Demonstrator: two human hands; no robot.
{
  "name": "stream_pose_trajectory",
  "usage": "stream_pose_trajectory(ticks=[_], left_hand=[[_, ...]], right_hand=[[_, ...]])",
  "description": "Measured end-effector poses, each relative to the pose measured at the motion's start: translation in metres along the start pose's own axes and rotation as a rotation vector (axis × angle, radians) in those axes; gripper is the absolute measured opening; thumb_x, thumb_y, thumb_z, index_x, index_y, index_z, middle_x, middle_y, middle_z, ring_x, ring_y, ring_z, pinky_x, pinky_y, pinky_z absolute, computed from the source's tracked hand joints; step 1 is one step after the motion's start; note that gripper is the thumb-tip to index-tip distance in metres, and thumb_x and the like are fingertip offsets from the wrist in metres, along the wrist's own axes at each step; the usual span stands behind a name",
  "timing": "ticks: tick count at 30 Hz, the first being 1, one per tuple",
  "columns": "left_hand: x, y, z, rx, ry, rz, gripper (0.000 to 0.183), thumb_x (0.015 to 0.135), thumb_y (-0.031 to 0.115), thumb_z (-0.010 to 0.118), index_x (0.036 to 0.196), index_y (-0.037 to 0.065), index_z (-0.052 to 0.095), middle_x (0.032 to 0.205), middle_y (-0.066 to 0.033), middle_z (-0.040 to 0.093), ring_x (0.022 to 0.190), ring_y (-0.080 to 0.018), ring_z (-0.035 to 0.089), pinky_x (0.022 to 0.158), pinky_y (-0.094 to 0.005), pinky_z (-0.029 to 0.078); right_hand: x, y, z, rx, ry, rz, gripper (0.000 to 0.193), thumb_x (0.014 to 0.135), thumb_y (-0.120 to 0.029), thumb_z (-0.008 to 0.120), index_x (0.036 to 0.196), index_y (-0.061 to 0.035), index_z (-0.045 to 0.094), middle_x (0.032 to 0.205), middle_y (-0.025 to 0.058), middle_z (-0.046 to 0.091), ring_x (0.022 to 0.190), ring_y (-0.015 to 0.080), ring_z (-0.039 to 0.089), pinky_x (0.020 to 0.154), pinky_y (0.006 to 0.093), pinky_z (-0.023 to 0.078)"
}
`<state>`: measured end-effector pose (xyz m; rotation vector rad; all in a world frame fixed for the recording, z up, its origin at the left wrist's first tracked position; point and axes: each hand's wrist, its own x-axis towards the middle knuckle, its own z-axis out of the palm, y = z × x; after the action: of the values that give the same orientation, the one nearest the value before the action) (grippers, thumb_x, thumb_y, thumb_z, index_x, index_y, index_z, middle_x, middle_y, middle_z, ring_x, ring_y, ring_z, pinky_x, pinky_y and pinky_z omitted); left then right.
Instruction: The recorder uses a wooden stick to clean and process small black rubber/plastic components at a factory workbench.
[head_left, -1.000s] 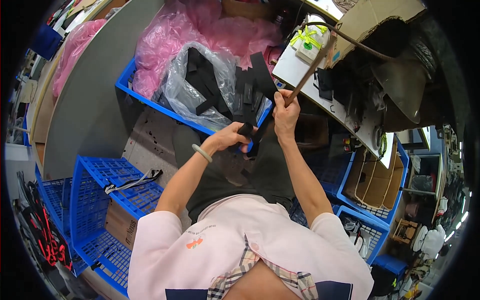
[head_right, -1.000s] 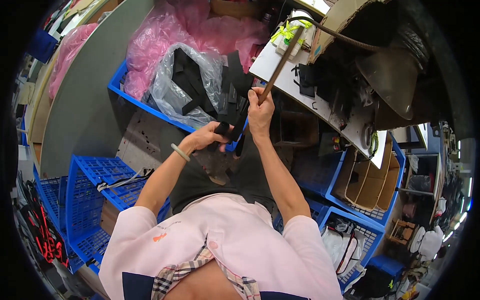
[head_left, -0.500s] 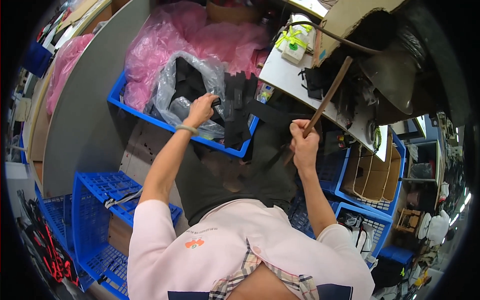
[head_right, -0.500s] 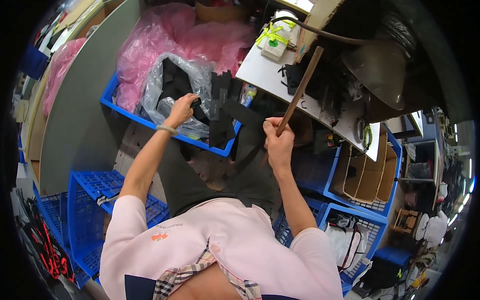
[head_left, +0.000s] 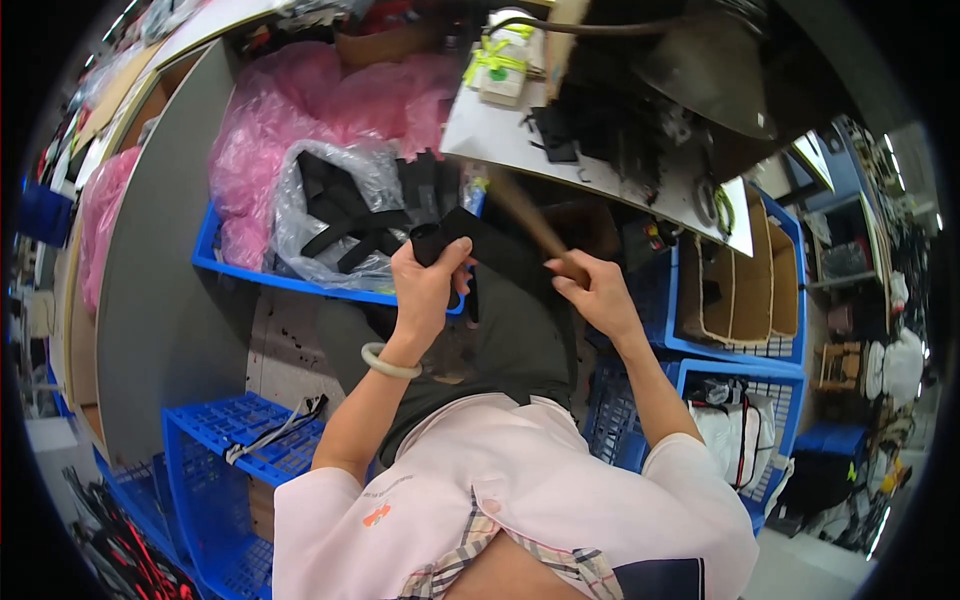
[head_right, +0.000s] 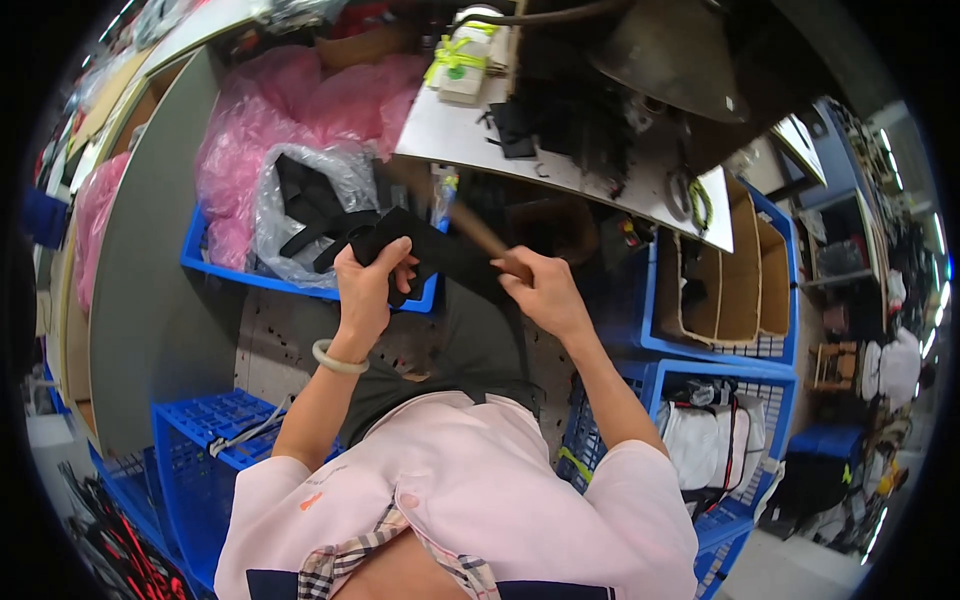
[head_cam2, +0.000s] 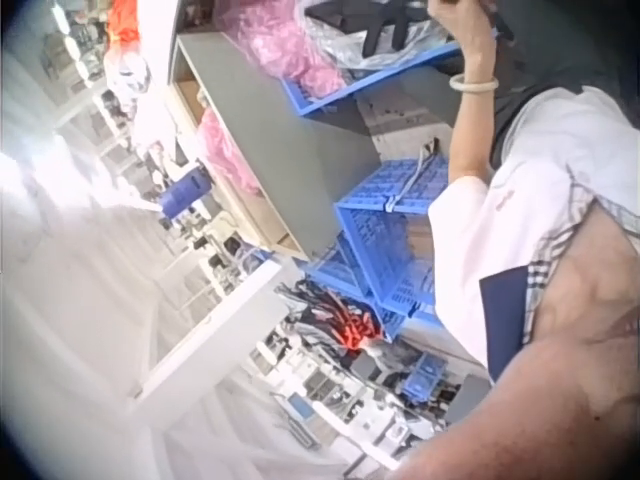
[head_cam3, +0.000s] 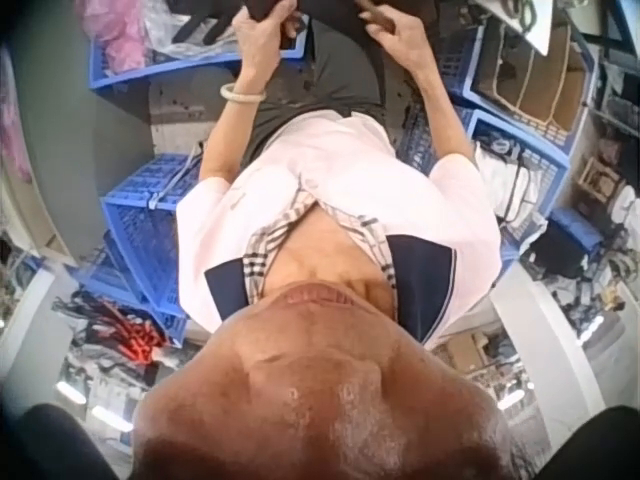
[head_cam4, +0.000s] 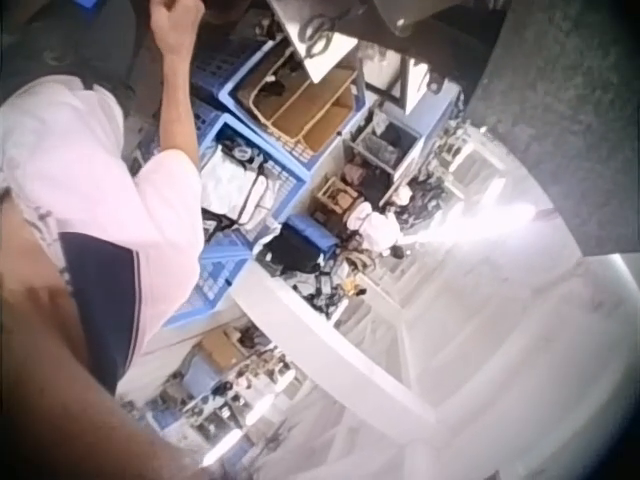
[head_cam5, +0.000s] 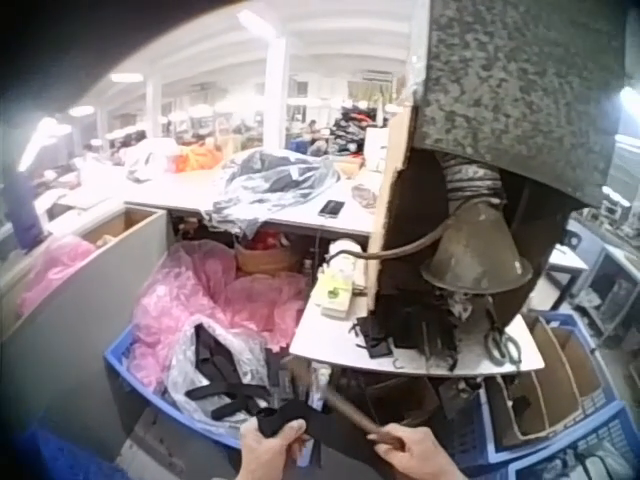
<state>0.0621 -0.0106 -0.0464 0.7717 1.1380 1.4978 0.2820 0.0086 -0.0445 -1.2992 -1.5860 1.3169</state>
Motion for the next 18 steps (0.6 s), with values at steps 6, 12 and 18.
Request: stream_pose_trajectory(ticks=[6, 12, 18], left_hand=[[-0.044, 0.016, 0.053, 0.046, -0.056, -0.063, 0.013, 0.081, 0.008, 0.065, 0.076, -0.002, 0.059, 0.062, -0.0057, 0.059, 0.046, -0.0105, 0.051, 0.042, -0.0225, 0.041], [-0.037, 0.009, 0.052, 0.104, -0.063, -0.025, 0.010, 0.083, 0.007, 0.062, 0.080, -0.002, 0.060, 0.060, -0.0080, 0.059, 0.043, -0.0109, 0.048, 0.040, -0.0225, 0.038], [-0.043, 0.015, 0.074, 0.084, -0.207, 0.003, 0.013, 0.084, 0.008, 0.060, 0.077, -0.003, 0.062, 0.063, -0.0100, 0.062, 0.042, -0.0114, 0.047, 0.041, -0.0232, 0.039]], right_hand=[[-0.014, -0.036, 0.015, 0.095, 0.070, -0.231, 0.017, 0.078, -0.013, 0.069, 0.087, -0.0019, 0.059, 0.069, 0.0019, 0.058, 0.063, 0.0052, 0.050, 0.058, 0.0236, 0.043], [-0.024, -0.027, 0.005, -0.148, 0.046, -0.430, 0.028, 0.075, -0.022, 0.073, 0.087, -0.0035, 0.056, 0.068, 0.0078, 0.058, 0.063, 0.0168, 0.058, 0.058, 0.0296, 0.045], [-0.037, -0.026, -0.016, -0.346, 0.220, -0.593, 0.028, 0.072, -0.023, 0.074, 0.083, -0.0017, 0.060, 0.073, 0.0107, 0.061, 0.062, 0.0281, 0.060, 0.056, 0.0339, 0.046]])
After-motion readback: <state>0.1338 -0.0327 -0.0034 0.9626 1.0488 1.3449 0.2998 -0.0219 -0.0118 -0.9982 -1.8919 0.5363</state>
